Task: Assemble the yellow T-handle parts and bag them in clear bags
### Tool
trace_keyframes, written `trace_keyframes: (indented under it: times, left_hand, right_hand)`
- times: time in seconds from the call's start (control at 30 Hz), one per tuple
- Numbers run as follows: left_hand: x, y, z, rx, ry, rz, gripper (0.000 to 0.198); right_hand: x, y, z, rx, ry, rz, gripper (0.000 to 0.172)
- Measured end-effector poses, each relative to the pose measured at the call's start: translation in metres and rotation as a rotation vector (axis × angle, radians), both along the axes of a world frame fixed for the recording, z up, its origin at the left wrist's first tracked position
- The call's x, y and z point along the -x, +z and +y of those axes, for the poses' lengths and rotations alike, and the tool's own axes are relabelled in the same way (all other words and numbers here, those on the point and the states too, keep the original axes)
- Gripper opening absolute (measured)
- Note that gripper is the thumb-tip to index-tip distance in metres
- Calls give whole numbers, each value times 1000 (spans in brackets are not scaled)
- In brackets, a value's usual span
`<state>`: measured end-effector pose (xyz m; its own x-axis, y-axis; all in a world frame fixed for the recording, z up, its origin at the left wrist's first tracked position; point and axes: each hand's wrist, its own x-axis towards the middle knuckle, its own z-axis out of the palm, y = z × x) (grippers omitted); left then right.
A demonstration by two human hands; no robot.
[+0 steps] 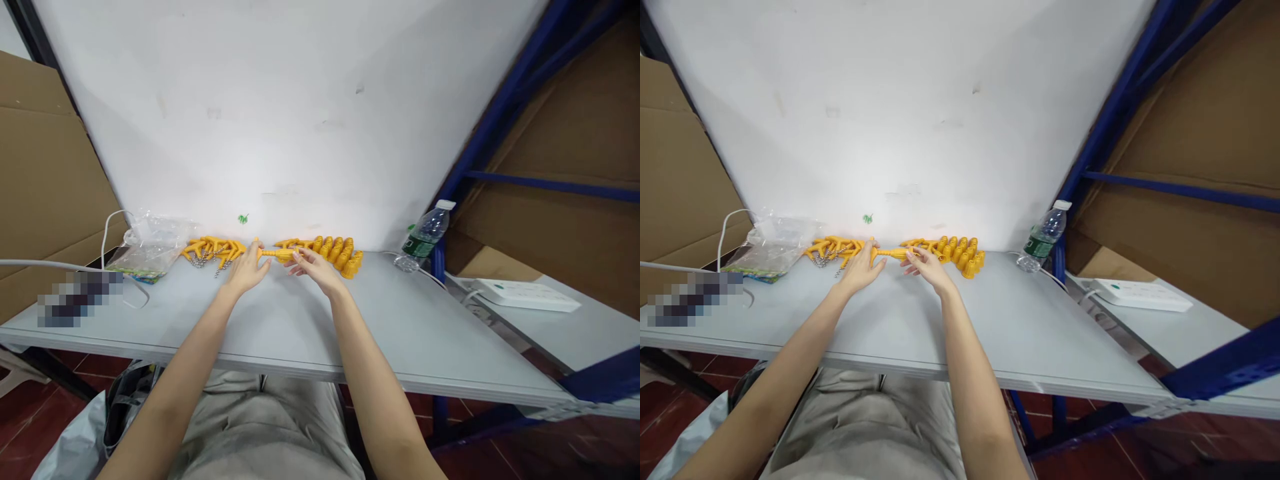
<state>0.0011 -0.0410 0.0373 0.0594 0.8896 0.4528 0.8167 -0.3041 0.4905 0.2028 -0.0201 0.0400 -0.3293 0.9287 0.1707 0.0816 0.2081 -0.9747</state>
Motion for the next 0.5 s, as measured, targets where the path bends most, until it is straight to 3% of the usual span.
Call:
trace_keyframes:
  times: [0.5]
  left_hand:
    - [7, -2, 7, 11, 2, 127, 32]
  right_hand:
    - [0, 0, 2, 36, 14, -16, 40]
